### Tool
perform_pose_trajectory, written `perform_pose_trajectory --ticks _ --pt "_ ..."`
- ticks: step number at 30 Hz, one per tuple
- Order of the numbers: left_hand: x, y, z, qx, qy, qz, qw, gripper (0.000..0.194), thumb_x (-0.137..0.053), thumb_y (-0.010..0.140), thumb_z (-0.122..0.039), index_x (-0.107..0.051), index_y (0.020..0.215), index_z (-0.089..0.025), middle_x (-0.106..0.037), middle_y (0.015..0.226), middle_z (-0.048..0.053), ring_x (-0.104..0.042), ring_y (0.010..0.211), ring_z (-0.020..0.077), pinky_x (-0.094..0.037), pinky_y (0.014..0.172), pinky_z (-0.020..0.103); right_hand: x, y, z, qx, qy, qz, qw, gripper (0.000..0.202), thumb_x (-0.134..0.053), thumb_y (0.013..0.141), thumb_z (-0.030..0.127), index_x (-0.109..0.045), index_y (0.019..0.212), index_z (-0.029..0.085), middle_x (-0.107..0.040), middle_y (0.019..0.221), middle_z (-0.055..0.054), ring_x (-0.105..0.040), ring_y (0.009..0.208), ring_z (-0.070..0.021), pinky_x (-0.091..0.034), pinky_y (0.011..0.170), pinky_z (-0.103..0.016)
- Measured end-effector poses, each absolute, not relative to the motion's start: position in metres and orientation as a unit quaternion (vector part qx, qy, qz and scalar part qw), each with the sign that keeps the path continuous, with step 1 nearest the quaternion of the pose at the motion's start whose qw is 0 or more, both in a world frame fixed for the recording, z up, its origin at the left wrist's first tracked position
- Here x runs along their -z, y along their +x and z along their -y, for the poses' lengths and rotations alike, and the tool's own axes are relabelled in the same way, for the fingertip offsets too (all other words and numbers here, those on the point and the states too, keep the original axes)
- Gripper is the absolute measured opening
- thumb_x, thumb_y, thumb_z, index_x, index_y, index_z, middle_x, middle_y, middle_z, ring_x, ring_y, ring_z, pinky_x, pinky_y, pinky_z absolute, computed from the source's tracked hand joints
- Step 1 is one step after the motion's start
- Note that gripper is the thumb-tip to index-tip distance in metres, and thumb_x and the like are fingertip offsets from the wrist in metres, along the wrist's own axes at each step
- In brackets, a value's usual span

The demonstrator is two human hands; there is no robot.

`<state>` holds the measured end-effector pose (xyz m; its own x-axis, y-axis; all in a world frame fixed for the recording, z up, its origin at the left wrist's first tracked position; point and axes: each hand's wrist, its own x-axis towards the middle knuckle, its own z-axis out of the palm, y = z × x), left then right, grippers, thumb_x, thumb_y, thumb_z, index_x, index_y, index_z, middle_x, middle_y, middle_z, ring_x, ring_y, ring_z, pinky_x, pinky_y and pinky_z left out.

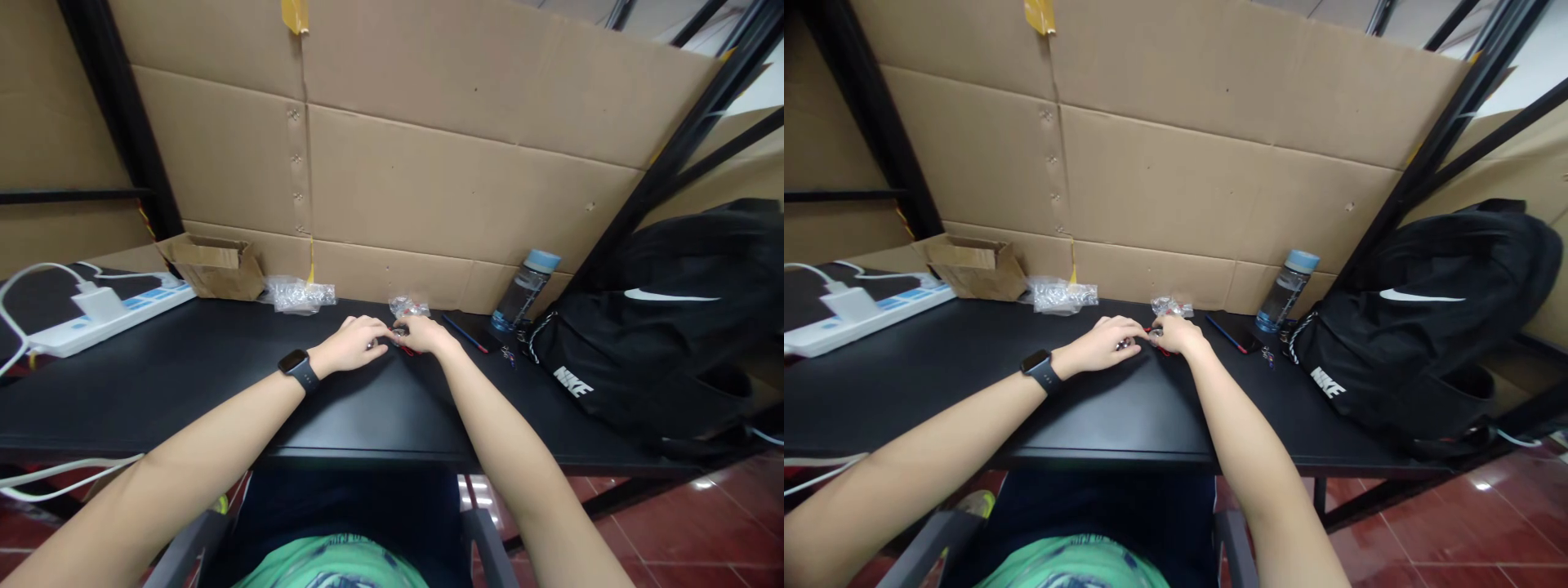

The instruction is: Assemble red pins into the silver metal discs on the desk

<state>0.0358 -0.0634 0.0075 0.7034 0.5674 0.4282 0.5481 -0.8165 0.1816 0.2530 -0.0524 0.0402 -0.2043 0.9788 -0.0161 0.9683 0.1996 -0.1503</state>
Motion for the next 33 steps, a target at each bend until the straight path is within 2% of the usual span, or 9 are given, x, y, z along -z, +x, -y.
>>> perform_pose_trajectory --ticks 6,12,17,19,23,28,29,31,33 --pt "-0.008 0.043 0.075 -0.174 0.956 -0.237 0.019 0.022 -0.052 0.098 -0.034 -0.073 0.103 -0.03 -0.073 0.11 0.002 -0.061 0.112 0.0223 -0.038 0.095 0.037 -0.033 0.251 0.049 -0.055 -0.633 0.77 0.059 0.034 -0.07 0.079 0.047 -0.073 0.11 0.032 -0.072 0.115 -0.005 -0.069 0.098 -0.0241 -0.05 0.077 -0.03" --pt "-0.01 0.044 0.073 -0.235 0.927 -0.292 0.027 0.026 -0.054 0.096 -0.033 -0.069 0.117 -0.03 -0.072 0.11 0.004 -0.061 0.106 0.0232 -0.042 0.094 0.036 -0.033 0.25 0.051 -0.033 -0.626 0.774 0.088 0.035 -0.073 0.077 0.047 -0.072 0.108 0.03 -0.073 0.11 -0.007 -0.069 0.098 -0.0263 -0.05 0.077 -0.032" --pt "-0.013 0.039 0.069 -0.251 0.914 -0.318 0.031 0.023 -0.052 0.096 -0.035 -0.072 0.106 -0.027 -0.072 0.102 0.004 -0.061 0.102 0.024 -0.044 0.094 0.037 -0.036 0.254 0.05 -0.028 -0.62 0.772 0.139 0.033 -0.074 0.077 0.042 -0.072 0.107 0.03 -0.074 0.105 -0.006 -0.069 0.097 -0.0245 -0.05 0.079 -0.031" --pt "-0.011 0.038 0.067 -0.248 0.914 -0.319 0.028 0.022 -0.053 0.096 -0.035 -0.07 0.109 -0.027 -0.072 0.102 0.004 -0.062 0.101 0.0243 -0.044 0.093 0.038 -0.037 0.254 0.049 -0.05 -0.603 0.776 0.176 0.032 -0.075 0.077 0.04 -0.072 0.106 0.027 -0.075 0.1 -0.004 -0.07 0.094 -0.0218 -0.05 0.078 -0.029" --pt "-0.01 0.04 0.067 -0.274 0.902 -0.33 0.042 0.031 -0.057 0.093 -0.036 -0.06 0.122 -0.026 -0.069 0.113 0.005 -0.062 0.102 0.0241 -0.045 0.092 0.037 -0.039 0.251 0.048 -0.113 -0.561 0.782 0.248 0.031 -0.076 0.075 0.035 -0.071 0.104 0.023 -0.075 0.096 -0.002 -0.07 0.084 -0.016 -0.049 0.075 -0.024" --pt "-0.016 0.029 0.065 -0.225 0.895 -0.386 -0.008 0.032 -0.057 0.092 -0.04 -0.059 0.121 -0.026 -0.063 0.128 0.009 -0.055 0.119 0.0297 -0.04 0.102 0.045 -0.043 0.246 0.052 -0.12 -0.553 0.782 0.26 0.028 -0.074 0.075 0.031 -0.07 0.101 0.022 -0.075 0.091 -0.001 -0.07 0.078 -0.0146 -0.049 0.073 -0.023" --pt "-0.017 0.023 0.062 -0.196 0.893 -0.405 -0.019 0.035 -0.058 0.091 -0.043 -0.06 0.122 -0.027 -0.059 0.134 0.01 -0.051 0.125 0.0325 -0.037 0.105 0.048 -0.043 0.246 0.052 -0.11 -0.557 0.782 0.256 0.027 -0.074 0.075 0.031 -0.07 0.1 0.022 -0.075 0.09 -0.001 -0.07 0.079 -0.0152 -0.049 0.073 -0.023" --pt "-0.017 0.007 0.054 -0.143 0.871 -0.47 -0.027 0.054 -0.064 0.085 -0.052 -0.056 0.134 -0.03 -0.04 0.156 0.013 -0.032 0.141 0.0433 -0.031 0.108 0.059 -0.043 0.248 0.052 -0.087 -0.566 0.78 0.251 0.025 -0.074 0.074 0.031 -0.071 0.098 0.022 -0.075 0.089 -0.002 -0.07 0.081 -0.0167 -0.048 0.075 -0.025" --pt "-0.015 -0.008 0.043 -0.086 0.831 -0.55 0.004 0.067 -0.063 0.084 -0.057 -0.049 0.144 -0.031 -0.028 0.163 0.016 -0.024 0.144 0.0511 -0.031 0.105 0.068 -0.042 0.25 0.05 -0.079 -0.574 0.777 0.247 0.023 -0.074 0.074 0.032 -0.072 0.096 0.023 -0.075 0.09 -0.002 -0.07 0.083 -0.0177 -0.049 0.075 -0.026"
